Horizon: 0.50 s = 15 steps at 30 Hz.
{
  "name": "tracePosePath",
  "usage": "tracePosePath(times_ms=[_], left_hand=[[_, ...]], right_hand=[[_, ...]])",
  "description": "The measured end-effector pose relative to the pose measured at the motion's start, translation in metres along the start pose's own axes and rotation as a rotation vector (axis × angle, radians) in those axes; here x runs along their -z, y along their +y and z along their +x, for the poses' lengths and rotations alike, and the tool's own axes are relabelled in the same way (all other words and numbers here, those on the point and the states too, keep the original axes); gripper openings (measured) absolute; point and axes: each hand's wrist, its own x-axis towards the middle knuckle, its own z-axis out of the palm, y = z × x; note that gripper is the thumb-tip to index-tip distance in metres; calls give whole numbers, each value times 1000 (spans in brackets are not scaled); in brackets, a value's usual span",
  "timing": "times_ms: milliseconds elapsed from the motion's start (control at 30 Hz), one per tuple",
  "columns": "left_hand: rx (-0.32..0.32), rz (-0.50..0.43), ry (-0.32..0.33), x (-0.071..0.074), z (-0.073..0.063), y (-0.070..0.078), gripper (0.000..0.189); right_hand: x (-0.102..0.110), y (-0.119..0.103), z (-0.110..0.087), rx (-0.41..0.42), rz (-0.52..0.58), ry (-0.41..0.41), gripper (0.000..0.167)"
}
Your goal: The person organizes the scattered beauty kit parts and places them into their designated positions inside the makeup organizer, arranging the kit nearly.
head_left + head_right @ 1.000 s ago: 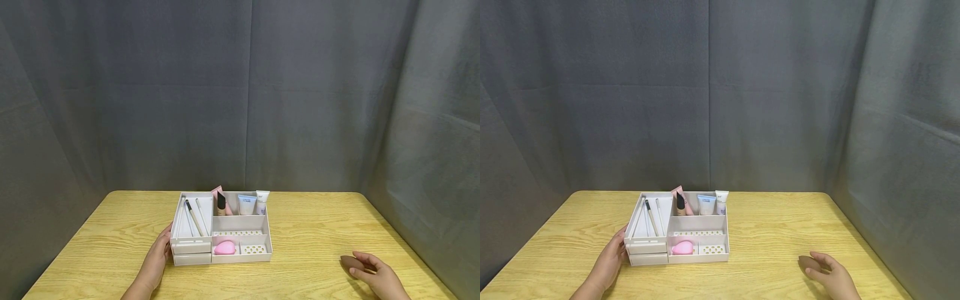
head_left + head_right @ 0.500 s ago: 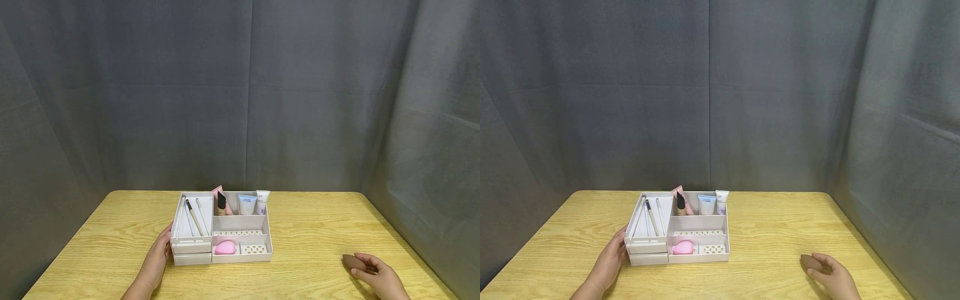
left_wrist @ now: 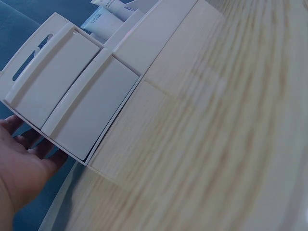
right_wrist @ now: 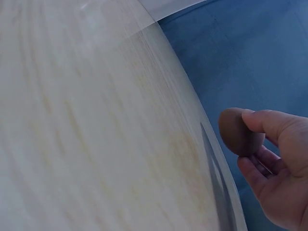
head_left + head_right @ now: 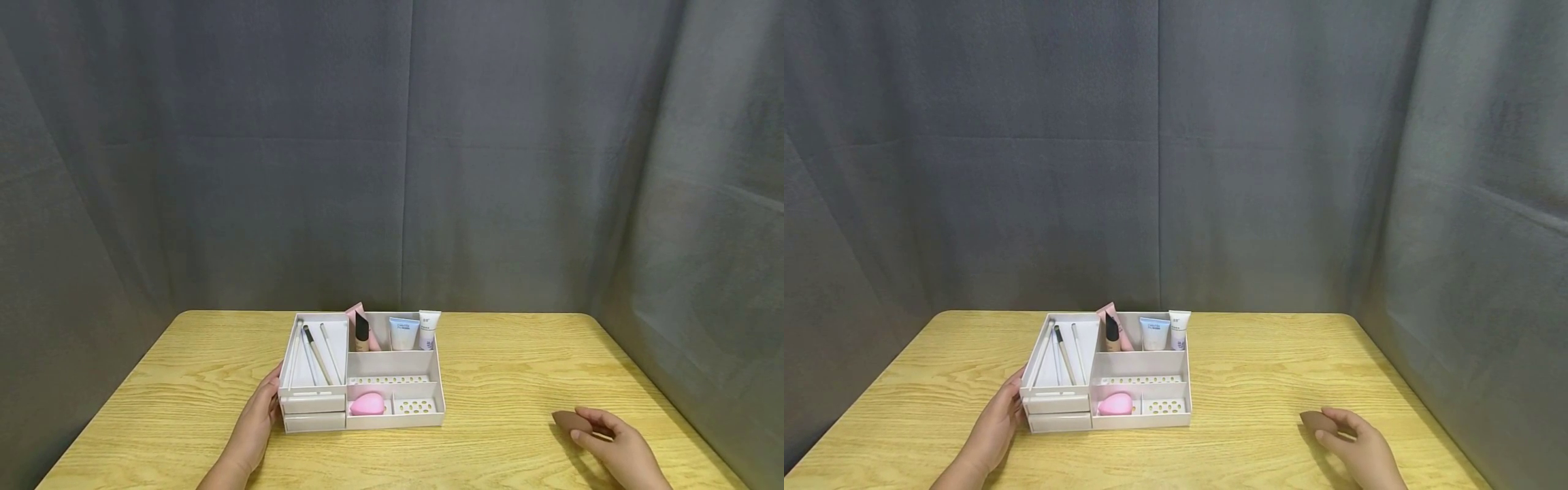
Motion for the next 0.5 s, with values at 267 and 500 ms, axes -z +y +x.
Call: tracePosePath(times_ms=[267,500], left_hand=[[4,2,0,0,0,0,59],[1,9,7,-1,0,0,60]], right_hand=[[0,-13,-2,10,44,-5,69],[-3,-24,-2,72,54,31,64]])
